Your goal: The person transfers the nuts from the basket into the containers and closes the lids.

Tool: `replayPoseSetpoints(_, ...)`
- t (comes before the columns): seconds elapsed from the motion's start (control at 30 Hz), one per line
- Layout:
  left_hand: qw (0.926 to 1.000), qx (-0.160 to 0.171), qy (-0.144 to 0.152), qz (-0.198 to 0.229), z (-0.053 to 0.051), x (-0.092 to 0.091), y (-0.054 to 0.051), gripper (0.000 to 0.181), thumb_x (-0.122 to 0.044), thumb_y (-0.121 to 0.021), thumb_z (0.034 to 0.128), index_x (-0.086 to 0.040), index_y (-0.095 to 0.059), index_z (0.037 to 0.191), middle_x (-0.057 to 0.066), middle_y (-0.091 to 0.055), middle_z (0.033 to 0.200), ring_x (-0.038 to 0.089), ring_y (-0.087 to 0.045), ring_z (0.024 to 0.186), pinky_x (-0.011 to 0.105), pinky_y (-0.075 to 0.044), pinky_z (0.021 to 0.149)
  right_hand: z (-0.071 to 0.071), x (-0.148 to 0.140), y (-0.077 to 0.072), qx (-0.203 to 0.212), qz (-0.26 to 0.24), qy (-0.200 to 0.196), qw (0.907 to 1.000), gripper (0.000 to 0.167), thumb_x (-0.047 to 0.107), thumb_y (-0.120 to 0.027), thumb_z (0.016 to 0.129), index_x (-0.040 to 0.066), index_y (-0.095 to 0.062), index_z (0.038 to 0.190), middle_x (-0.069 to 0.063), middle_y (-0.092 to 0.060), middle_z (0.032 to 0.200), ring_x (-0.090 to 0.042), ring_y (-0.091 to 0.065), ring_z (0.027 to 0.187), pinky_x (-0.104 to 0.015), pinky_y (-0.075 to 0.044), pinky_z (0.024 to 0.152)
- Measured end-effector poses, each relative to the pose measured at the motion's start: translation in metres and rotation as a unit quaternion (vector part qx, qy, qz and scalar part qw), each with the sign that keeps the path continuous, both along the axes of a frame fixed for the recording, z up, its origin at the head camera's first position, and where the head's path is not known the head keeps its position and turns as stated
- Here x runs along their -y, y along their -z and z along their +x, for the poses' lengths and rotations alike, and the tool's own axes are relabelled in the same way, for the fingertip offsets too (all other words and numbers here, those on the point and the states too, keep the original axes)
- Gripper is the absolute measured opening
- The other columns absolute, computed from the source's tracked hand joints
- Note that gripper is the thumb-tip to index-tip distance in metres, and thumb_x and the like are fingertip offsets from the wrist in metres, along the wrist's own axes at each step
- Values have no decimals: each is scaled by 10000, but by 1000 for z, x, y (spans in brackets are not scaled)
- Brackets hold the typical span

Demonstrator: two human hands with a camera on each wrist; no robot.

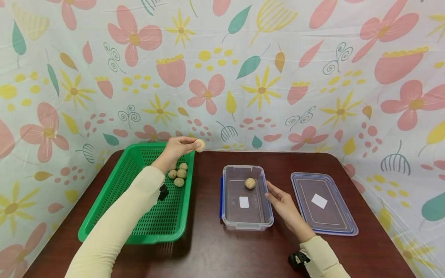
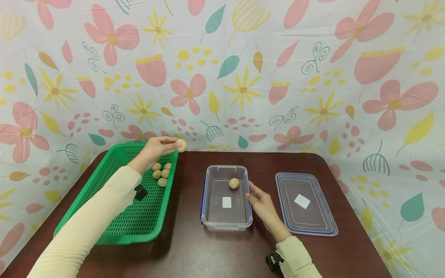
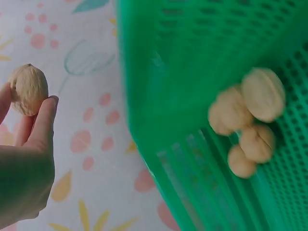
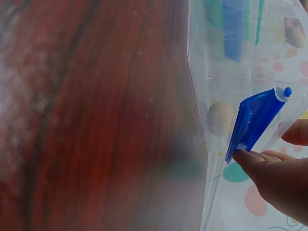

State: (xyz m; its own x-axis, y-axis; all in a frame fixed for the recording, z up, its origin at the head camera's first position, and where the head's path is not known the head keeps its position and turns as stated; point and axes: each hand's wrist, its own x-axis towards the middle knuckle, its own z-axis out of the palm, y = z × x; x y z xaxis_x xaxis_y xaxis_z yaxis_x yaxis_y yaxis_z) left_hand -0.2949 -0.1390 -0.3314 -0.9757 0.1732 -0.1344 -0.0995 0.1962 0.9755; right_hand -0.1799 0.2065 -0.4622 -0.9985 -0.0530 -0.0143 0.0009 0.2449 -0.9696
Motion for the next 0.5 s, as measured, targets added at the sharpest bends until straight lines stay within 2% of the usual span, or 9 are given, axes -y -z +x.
replayPoseSetpoints(0.2,9995,61,35,302,2,-30,-4,451,-188,-738,870,-21,-612,1270,93,-558,1318,232,-582,1179,320,-481,978,0,0,0,13,-19,-2,10000,503,53,-507,995,-30,-350,1466,-186,-345,1498,-282,-318,1386,-416,-280,1111)
replayPoseSetpoints(0.37,9987,-97,194,469,5,-53,-1,404,-123,-735,866,42,-631,1220,165,-614,1251,266,-595,1155,321,-502,950,-1,0,0,22,8,-5,10000,504,58,-507,996,-23,-349,1468,-185,-346,1498,-284,-317,1387,-418,-280,1113)
replayPoseSetpoints(0.5,9985,-151,301,425,6,-71,3,377,-117,-745,856,48,-652,1182,165,-633,1211,274,-606,1129,305,-523,912,0,0,0,36,-8,13,10000,504,62,-507,997,-20,-350,1469,-182,-345,1500,-283,-314,1389,-420,-275,1117)
